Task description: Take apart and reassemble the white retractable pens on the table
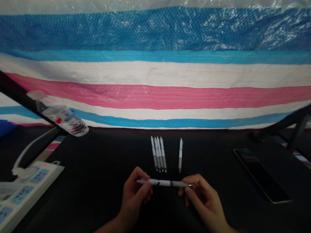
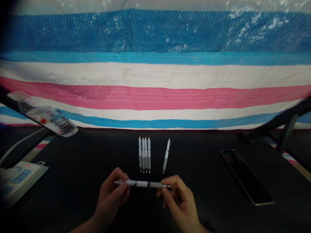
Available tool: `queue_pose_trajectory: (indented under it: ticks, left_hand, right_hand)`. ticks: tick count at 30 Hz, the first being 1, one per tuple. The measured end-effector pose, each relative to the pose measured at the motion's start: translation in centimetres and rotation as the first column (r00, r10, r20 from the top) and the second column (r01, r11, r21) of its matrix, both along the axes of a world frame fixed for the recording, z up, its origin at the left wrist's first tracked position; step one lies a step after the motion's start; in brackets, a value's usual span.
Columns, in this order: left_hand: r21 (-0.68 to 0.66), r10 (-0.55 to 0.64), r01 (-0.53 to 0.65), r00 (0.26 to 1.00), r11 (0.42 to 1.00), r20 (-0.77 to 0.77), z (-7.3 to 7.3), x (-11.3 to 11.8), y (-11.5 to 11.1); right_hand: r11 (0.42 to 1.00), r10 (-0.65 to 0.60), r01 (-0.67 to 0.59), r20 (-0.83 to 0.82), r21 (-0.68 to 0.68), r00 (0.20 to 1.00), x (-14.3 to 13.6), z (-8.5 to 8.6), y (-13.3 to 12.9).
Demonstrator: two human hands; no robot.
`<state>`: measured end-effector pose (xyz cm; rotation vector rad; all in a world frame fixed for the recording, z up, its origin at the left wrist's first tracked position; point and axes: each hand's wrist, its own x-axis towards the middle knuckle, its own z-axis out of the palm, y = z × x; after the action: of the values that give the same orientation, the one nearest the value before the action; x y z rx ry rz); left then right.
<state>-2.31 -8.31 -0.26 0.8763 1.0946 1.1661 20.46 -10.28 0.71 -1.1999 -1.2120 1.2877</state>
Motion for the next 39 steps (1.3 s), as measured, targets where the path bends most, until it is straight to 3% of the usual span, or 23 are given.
queue_pose_trajectory:
  ticks: [5, 12, 19, 22, 27, 30, 33, 36, 39]
  left_hand:
    - [-0.02, 0.007, -0.006, 1.0, 1.0, 0.008, 0.3, 0.0, 0.2]
    - [0.01, -0.039, 0.039, 0.999, 0.999, 0.003, -0.2, -0.3, 0.0]
    - [0.006, 0.003, -0.003, 1.0, 1.0, 0.003, -0.3, -0.3, 0.2]
    - [-0.024, 0.023, -0.023, 1.0, 0.999, 0.006, -0.2, -0.2, 0.2]
    - [-0.04, 0.0, 0.001, 1.0, 0.999, 0.027, -0.2, -0.1, 0.1]
    - [-0.032, 0.018, -0.017, 1.0, 0.999, 0.024, -0.3, -0.1, 0.1]
    - [-0.041, 0.029, -0.027, 0.999, 0.999, 0.03, -0.3, -0.1, 0.1]
    - [-0.047, 0.031, -0.029, 0.999, 0.998, 0.032, -0.1, -0.2, 0.2]
    - [-0.049, 0.036, -0.034, 0.999, 0.998, 0.025, 0.1, -0.2, 0.3]
  right_hand:
    - [1.0, -0.005, 0.003, 0.153, 0.014, 0.988, 0.1, -0.3, 0.2]
    - [0.993, 0.12, -0.117, 0.296, -0.03, 0.948, 0.5, -1.1, 0.2]
    - [0.987, 0.138, -0.132, 0.052, -0.093, 0.989, 0.0, -0.5, 0.3]
    - [0.993, 0.103, -0.095, 0.119, -0.071, 0.988, 0.0, -0.3, 0.4]
    - [0.979, 0.196, -0.185, 0.16, -0.083, 0.967, 0.3, -0.7, 0.3]
    - [0.987, 0.142, -0.133, 0.102, -0.088, 0.985, 0.1, -1.0, 0.1]
    - [0.993, 0.103, -0.093, 0.164, -0.071, 0.981, 0.0, -0.9, 0.1]
    - [0.984, 0.175, -0.172, 0.264, -0.034, 0.948, 0.3, -0.5, 0.3]
    - [0.979, 0.205, -0.203, 0.262, -0.037, 0.943, 0.4, -0.3, 0.5]
